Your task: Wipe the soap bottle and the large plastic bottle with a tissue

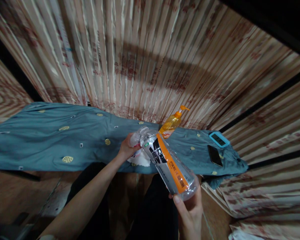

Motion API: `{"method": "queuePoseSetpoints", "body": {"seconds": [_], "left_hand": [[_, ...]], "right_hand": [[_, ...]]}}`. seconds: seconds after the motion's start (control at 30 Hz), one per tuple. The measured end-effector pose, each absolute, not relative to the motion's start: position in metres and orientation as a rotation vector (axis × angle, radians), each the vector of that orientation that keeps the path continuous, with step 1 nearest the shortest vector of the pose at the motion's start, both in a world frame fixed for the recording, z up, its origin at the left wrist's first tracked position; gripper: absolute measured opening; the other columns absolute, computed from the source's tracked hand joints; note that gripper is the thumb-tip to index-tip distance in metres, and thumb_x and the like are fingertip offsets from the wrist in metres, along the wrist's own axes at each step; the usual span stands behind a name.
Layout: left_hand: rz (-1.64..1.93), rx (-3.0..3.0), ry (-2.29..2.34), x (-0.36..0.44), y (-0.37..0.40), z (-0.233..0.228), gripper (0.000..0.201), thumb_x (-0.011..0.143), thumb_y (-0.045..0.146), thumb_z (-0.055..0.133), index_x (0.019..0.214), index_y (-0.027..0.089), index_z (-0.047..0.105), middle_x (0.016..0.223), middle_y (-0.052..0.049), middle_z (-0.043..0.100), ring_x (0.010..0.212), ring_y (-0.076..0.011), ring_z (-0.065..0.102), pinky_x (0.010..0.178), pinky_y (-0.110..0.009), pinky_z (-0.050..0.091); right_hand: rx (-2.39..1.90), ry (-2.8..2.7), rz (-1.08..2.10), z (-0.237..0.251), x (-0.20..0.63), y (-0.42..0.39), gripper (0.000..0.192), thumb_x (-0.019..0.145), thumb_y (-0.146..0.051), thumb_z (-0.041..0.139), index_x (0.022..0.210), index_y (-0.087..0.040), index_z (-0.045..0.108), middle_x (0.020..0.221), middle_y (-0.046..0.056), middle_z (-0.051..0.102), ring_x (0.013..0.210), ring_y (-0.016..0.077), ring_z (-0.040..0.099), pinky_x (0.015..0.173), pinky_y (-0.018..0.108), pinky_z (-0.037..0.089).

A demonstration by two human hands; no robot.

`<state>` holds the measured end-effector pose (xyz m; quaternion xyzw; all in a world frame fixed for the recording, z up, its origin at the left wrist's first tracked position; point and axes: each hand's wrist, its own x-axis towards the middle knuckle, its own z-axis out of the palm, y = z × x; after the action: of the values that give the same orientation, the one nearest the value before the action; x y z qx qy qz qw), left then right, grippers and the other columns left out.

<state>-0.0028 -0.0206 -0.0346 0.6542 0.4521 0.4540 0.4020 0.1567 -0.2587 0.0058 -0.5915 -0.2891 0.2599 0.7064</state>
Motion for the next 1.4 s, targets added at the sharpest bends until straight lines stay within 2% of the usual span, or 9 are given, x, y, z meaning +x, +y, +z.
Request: {"method": "queuePoseSetpoints", "body": {"seconds": [0.1, 0.23, 0.4, 0.67, 0.93, 1.17, 1.4], "left_hand": [[1.151, 1.653, 1.143, -0.0028, -0.0209, -0.0337, 0.055, 0.063, 0.023, 0.078, 0.114, 0.02, 0.058, 0.104, -0.002, 0.073, 0.097, -0.0227, 0.069, 0.088, -0.032, 0.054], [1.166, 1.64, 1.126, -0.0021, -0.0202, -0.0355, 0.054, 0.063, 0.023, 0.078, 0.114, 0.02, 0.058, 0.104, -0.002, 0.073, 0.096, -0.0225, 0.069, 0.087, -0.033, 0.054], [1.146, 1.646, 1.147, -0.0023, -0.02, -0.0359, 0.055, 0.064, 0.024, 0.078, 0.114, 0.021, 0.058, 0.105, -0.002, 0.073, 0.098, -0.0231, 0.069, 0.088, -0.034, 0.053], [1.138, 1.639, 1.141, -0.0032, -0.0221, -0.0306, 0.052, 0.063, 0.025, 0.078, 0.111, 0.02, 0.058, 0.102, -0.002, 0.073, 0.095, -0.0229, 0.069, 0.086, -0.033, 0.054], [1.133, 1.641, 1.155, -0.003, -0.0213, -0.0324, 0.052, 0.064, 0.026, 0.077, 0.112, 0.02, 0.056, 0.102, -0.001, 0.073, 0.095, -0.0226, 0.069, 0.085, -0.032, 0.054], [1.127, 1.64, 1.155, -0.0033, -0.0223, -0.0295, 0.052, 0.065, 0.024, 0.077, 0.112, 0.02, 0.057, 0.102, -0.001, 0.073, 0.094, -0.0226, 0.069, 0.085, -0.032, 0.054], [1.126, 1.636, 1.154, -0.003, -0.0221, -0.0297, 0.053, 0.064, 0.022, 0.078, 0.113, 0.021, 0.056, 0.105, -0.002, 0.072, 0.098, -0.0233, 0.069, 0.088, -0.033, 0.054]], "right_hand": [[-1.307, -0.653, 0.565, 0.0073, 0.1545, -0.2576, 0.077, 0.069, -0.033, 0.081, 0.139, -0.028, 0.049, 0.103, 0.002, 0.069, 0.066, 0.0137, 0.065, 0.065, 0.023, 0.054], [-1.318, -0.634, 0.578, 0.0089, 0.1529, -0.2575, 0.077, 0.069, -0.034, 0.081, 0.139, -0.029, 0.049, 0.108, 0.003, 0.068, 0.073, 0.0171, 0.068, 0.066, 0.025, 0.055], [-1.322, -0.641, 0.584, 0.0089, 0.1534, -0.2582, 0.076, 0.069, -0.034, 0.082, 0.138, -0.028, 0.05, 0.104, 0.002, 0.069, 0.071, 0.0167, 0.066, 0.065, 0.025, 0.053], [-1.366, -0.635, 0.586, 0.0038, 0.1561, -0.258, 0.077, 0.069, -0.037, 0.08, 0.139, -0.03, 0.048, 0.103, 0.003, 0.07, 0.069, 0.0182, 0.064, 0.068, 0.032, 0.05], [-1.354, -0.647, 0.574, 0.0066, 0.1541, -0.257, 0.079, 0.07, -0.036, 0.08, 0.14, -0.028, 0.046, 0.105, 0.004, 0.069, 0.07, 0.018, 0.064, 0.067, 0.03, 0.05], [-1.319, -0.66, 0.591, 0.0082, 0.1525, -0.257, 0.074, 0.071, -0.035, 0.079, 0.138, -0.028, 0.049, 0.093, -0.001, 0.069, 0.064, 0.0138, 0.061, 0.067, 0.025, 0.049], [-1.359, -0.606, 0.588, 0.006, 0.1536, -0.257, 0.078, 0.069, -0.037, 0.081, 0.139, -0.029, 0.048, 0.109, 0.004, 0.066, 0.075, 0.0186, 0.065, 0.07, 0.031, 0.05]]}}
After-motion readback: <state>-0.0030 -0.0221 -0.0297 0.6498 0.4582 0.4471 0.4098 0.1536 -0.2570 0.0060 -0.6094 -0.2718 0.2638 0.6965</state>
